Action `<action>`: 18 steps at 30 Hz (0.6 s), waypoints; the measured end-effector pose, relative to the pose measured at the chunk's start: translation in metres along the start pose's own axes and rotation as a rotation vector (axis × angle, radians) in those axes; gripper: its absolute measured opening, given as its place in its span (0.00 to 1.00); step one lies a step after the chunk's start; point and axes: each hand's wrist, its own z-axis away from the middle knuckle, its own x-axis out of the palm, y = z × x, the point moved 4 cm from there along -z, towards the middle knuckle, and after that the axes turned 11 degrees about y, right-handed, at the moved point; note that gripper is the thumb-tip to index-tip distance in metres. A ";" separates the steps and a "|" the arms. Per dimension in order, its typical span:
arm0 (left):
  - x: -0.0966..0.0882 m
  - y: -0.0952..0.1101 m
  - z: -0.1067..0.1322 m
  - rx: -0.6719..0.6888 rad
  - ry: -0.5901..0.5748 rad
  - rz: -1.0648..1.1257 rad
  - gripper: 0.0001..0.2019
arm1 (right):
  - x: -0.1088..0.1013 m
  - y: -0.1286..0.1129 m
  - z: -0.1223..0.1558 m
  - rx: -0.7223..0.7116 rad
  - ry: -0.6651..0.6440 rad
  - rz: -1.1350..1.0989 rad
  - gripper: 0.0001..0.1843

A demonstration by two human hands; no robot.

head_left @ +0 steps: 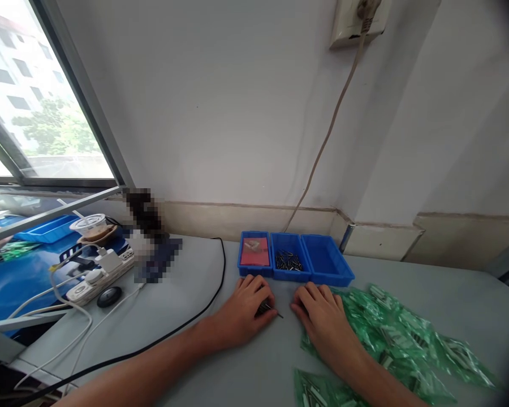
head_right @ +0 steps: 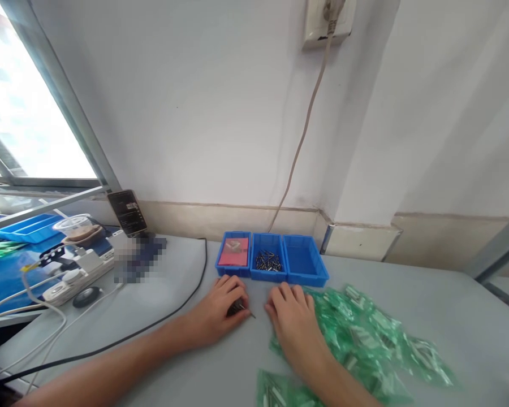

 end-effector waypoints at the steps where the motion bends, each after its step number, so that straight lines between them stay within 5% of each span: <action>1: -0.001 0.001 0.000 -0.002 -0.002 0.003 0.05 | 0.000 -0.001 0.000 -0.001 0.002 0.005 0.08; 11: -0.003 0.002 0.003 0.003 0.054 0.041 0.12 | -0.020 0.011 -0.013 0.343 -0.011 -0.321 0.13; 15: 0.000 -0.004 0.006 -0.061 0.091 0.062 0.29 | -0.016 0.029 -0.009 0.388 0.019 -0.229 0.27; 18: 0.001 -0.007 0.006 -0.092 0.076 0.038 0.41 | -0.008 0.036 -0.004 0.280 0.029 -0.073 0.31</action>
